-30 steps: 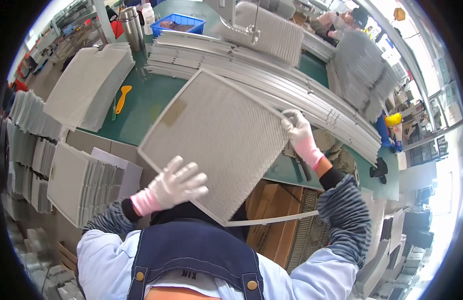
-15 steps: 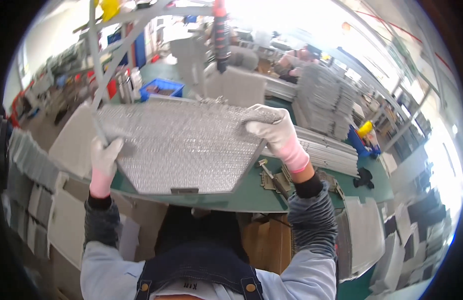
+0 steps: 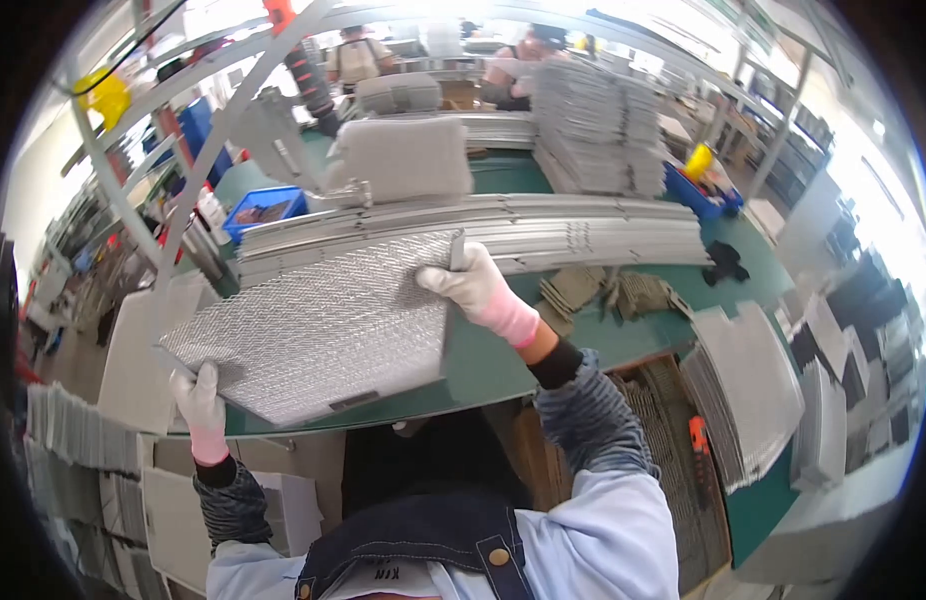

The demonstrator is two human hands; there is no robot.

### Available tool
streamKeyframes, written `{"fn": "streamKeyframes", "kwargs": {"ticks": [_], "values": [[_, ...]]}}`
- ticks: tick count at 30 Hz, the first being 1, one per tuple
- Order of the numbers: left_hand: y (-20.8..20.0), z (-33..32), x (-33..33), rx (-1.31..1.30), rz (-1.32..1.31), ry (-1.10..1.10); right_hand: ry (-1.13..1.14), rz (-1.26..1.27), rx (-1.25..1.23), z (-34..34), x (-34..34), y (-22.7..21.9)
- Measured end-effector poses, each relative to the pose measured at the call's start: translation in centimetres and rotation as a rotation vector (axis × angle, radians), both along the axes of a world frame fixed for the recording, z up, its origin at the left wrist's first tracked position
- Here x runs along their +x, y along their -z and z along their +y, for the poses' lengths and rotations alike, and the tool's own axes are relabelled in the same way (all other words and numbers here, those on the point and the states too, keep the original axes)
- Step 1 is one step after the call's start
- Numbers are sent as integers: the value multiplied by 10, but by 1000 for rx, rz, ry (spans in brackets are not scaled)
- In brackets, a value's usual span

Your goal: The recorder assembles mesh air filters by fitting mesh panels into metal frames and securing components with an electric screwdriver.

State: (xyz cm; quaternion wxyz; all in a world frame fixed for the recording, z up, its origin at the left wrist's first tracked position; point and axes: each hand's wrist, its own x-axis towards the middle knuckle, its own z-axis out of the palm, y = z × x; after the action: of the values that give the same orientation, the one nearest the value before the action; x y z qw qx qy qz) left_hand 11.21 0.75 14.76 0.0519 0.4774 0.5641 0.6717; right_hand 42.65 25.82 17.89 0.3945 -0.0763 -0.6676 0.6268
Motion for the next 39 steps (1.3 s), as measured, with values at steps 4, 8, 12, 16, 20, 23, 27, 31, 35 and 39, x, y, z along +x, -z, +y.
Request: {"fn": "streamKeyframes", "kwargs": {"ticks": [4,8,12,16,20,23,27,31,35,39], "values": [[-7,-30,-3,-371,-51,35,-90,-189,15,-39,3,-56],[1,-42,35,-406,-218,190,105,-320,-55,-41,10,-15],[-12,-32,32,-324,97,-53,105,-356,-184,-41,13,12],[-76,-31,-17,-547,433,342,21,-346,-154,-54,16,9],[-107,-4,-22,-698,570,647,-15,-238,-162,-46,23,0],[-110,20,-18,-803,671,835,-97,-101,-114,-34,25,-4],[-99,43,-17,-641,638,787,-120,-12,-197,-19,33,8],[-91,79,3,-474,811,858,48,-211,-191,-30,33,-1],[-92,116,22,-734,876,897,279,-284,-137,-36,23,0],[-83,135,28,-601,911,897,369,-315,-151,-22,40,13]]}}
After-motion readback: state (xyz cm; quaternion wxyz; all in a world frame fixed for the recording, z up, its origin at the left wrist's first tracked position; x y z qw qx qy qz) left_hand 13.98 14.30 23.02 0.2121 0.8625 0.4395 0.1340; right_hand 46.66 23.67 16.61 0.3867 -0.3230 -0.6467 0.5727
